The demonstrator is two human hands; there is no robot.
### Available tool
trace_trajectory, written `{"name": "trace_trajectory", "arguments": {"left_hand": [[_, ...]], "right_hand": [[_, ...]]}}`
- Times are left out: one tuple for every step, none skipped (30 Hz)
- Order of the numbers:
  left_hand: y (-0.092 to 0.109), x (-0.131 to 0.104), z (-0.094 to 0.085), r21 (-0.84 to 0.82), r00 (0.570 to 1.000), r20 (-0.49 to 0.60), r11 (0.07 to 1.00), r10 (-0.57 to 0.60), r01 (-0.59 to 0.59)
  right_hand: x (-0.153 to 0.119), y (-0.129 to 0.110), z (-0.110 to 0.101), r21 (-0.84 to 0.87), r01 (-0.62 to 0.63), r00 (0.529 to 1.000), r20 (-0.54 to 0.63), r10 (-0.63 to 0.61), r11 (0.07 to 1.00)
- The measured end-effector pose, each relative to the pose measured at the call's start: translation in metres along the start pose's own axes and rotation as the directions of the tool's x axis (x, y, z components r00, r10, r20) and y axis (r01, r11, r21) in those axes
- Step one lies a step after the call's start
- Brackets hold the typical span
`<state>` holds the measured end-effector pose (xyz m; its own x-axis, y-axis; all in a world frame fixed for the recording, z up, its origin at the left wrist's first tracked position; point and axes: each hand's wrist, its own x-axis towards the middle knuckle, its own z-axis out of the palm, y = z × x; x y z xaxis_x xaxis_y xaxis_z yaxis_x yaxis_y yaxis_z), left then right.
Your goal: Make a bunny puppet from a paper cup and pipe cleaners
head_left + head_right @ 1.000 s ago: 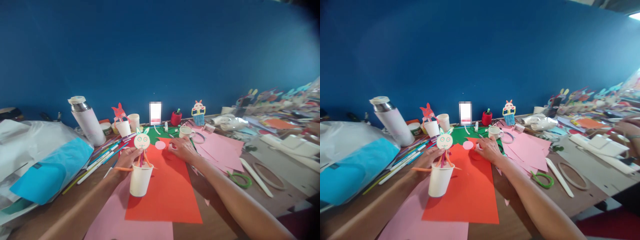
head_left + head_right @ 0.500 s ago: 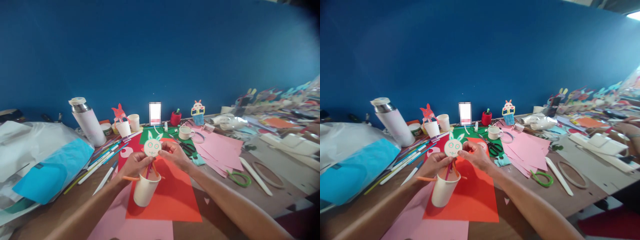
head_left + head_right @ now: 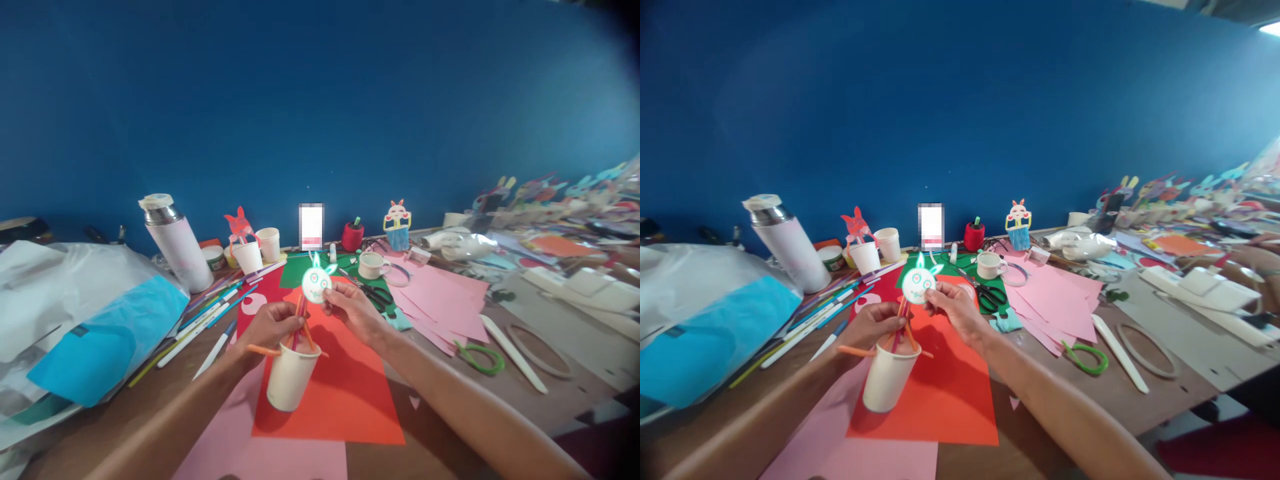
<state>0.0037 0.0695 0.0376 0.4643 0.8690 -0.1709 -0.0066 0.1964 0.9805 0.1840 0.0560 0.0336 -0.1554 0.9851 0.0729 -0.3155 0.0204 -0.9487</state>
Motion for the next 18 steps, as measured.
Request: {"name": "trace_trajectory", "arguments": {"left_hand": [[0.0,0.001,-0.001,-0.013,1.0,-0.003,1.0,0.014,-0.014],[0.0,0.001,-0.003,-0.022,0.999,-0.012,0.999,0.033,-0.033],[0.0,0.002,-0.005,-0.025,0.998,-0.031,0.998,0.053,-0.054],[0.002,0.003,-0.008,-0.022,0.996,-0.057,0.997,0.074,-0.075],[0.004,0.003,-0.01,-0.014,0.991,-0.086,0.995,0.098,-0.1],[0.006,0.003,-0.014,0.002,0.986,-0.115,0.992,0.124,-0.125],[0.009,0.003,-0.017,0.02,0.98,-0.128,0.988,0.155,-0.153],[0.012,0.003,-0.021,0.044,0.972,-0.137,0.982,0.19,-0.186],[0.015,0.002,-0.024,0.077,0.96,-0.161,0.972,0.23,-0.22],[0.017,0.002,-0.027,0.107,0.95,-0.177,0.964,0.259,-0.243],[0.018,0.002,-0.03,0.136,0.941,-0.189,0.957,0.28,-0.257],[0.019,0.002,-0.032,0.159,0.936,-0.195,0.951,0.293,-0.264],[0.019,0.003,-0.035,0.178,0.935,-0.189,0.947,0.3,-0.268],[0.018,0.004,-0.038,0.193,0.934,-0.178,0.942,0.31,-0.276],[0.017,0.005,-0.04,0.203,0.931,-0.167,0.936,0.323,-0.288],[0.016,0.006,-0.043,0.211,0.929,-0.157,0.93,0.335,-0.299],[0.015,0.008,-0.046,0.216,0.926,-0.152,0.926,0.346,-0.31],[0.014,0.009,-0.048,0.217,0.923,-0.156,0.924,0.35,-0.314]], "right_hand": [[0.001,0.002,-0.002,0.009,-0.007,1.0,-0.013,0.007,1.0],[0.003,0.004,-0.005,0.014,-0.013,0.999,-0.031,0.013,1.0],[0.004,0.006,-0.007,0.018,-0.017,0.999,-0.048,0.018,1.0],[0.005,0.007,-0.009,0.024,-0.019,0.998,-0.064,0.02,1.0],[0.007,0.009,-0.011,0.033,-0.018,0.997,-0.077,0.021,0.999],[0.008,0.01,-0.013,0.044,-0.017,0.996,-0.084,0.021,0.999],[0.009,0.011,-0.014,0.055,-0.013,0.996,-0.088,0.018,0.998],[0.01,0.012,-0.015,0.064,-0.007,0.996,-0.092,0.013,0.998],[0.011,0.013,-0.015,0.07,-0.001,0.995,-0.097,0.008,0.998],[0.012,0.013,-0.016,0.074,0.005,0.995,-0.102,0.003,0.997],[0.012,0.014,-0.016,0.079,0.009,0.994,-0.105,-0.001,0.997],[0.013,0.014,-0.016,0.083,0.011,0.994,-0.108,-0.002,0.997],[0.013,0.015,-0.017,0.084,0.009,0.994,-0.109,0.0,0.996],[0.013,0.015,-0.017,0.081,0.005,0.994,-0.11,0.004,0.997],[0.013,0.016,-0.017,0.075,0.0,0.994,-0.113,0.008,0.997],[0.014,0.017,-0.017,0.066,-0.005,0.993,-0.116,0.013,0.998],[0.014,0.018,-0.016,0.055,-0.009,0.993,-0.12,0.015,0.998],[0.014,0.019,-0.016,0.043,-0.011,0.992,-0.124,0.016,0.999]]}}
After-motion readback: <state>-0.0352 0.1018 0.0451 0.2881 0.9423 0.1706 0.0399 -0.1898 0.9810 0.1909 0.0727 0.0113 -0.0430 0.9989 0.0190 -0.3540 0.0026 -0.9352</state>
